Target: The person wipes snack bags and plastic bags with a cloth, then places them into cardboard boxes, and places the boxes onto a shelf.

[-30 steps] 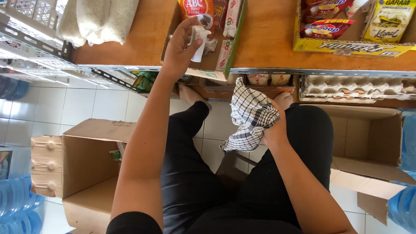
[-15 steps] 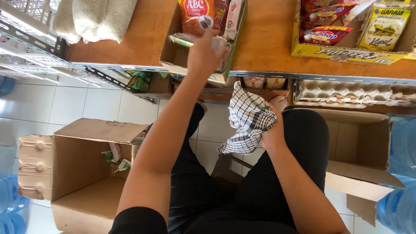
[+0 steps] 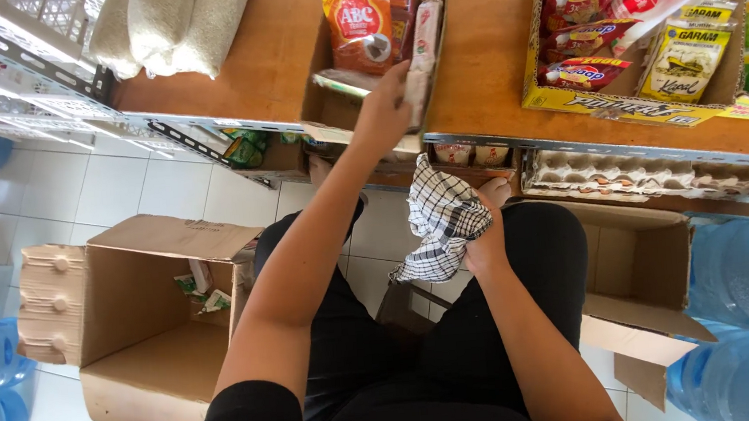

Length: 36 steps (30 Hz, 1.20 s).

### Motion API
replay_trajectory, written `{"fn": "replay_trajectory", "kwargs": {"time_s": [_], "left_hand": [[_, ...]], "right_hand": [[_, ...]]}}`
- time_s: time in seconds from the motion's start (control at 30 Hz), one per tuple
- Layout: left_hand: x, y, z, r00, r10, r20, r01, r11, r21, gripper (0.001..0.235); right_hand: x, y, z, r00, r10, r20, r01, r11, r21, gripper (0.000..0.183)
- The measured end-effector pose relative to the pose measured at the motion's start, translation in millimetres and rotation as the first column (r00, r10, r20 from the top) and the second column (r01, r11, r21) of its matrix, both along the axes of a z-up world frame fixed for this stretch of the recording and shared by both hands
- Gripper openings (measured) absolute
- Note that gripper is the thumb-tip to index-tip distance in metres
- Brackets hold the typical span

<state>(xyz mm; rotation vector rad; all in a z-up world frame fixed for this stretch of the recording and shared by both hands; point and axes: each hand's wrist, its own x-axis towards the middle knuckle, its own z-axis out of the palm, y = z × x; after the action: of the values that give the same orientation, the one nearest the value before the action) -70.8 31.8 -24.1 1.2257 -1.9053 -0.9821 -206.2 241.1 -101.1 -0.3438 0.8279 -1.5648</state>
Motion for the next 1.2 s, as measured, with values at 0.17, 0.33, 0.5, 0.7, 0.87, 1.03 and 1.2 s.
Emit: {"fn": "replay_trajectory", "kwargs": {"time_s": [0.17, 0.33, 0.5, 0.7, 0.87, 1.03, 1.2], "left_hand": [[-14, -3, -15, 0.997, -0.014, 0.080, 0.026, 0.988, -0.150, 0.067], [7, 3, 17, 0.979, -0.012, 0.204, 0.022, 0.999, -0.049, 0.064], [3, 1, -14, 0.939, -0.098, 0.330, 0.078, 0.994, 0.072, 0.062], [-1, 25, 24, 0.965, -0.096, 0.242, 0.088, 0.995, 0.046, 0.064], [34, 73, 43, 0.993, 0.026, 0.112, 0.023, 0.910, -0.415, 0.064], [175, 150, 89, 0.963, 0.262, 0.058, -0.238, 0.934, -0.268, 0.040], [369, 240, 50, 0.693, 0.671, 0.265, -0.628, 0.742, -0.235, 0.028]], "right_hand": [[1, -4, 3, 1.000, -0.004, -0.025, 0.005, 0.999, 0.045, 0.036], [1, -2, -1, 1.000, -0.019, -0.019, 0.020, 0.997, 0.079, 0.038], [0, -5, -10, 0.999, 0.009, -0.051, -0.006, 0.997, 0.075, 0.038], [-5, -8, -12, 0.999, 0.029, -0.023, -0.027, 0.993, 0.118, 0.035], [-6, -14, 1, 0.996, 0.007, 0.092, -0.021, 0.987, 0.162, 0.047], [-13, 9, -34, 0.996, 0.073, -0.046, -0.060, 0.971, 0.231, 0.036], [-11, 11, -67, 0.958, 0.270, -0.098, -0.225, 0.917, 0.330, 0.036]]}}
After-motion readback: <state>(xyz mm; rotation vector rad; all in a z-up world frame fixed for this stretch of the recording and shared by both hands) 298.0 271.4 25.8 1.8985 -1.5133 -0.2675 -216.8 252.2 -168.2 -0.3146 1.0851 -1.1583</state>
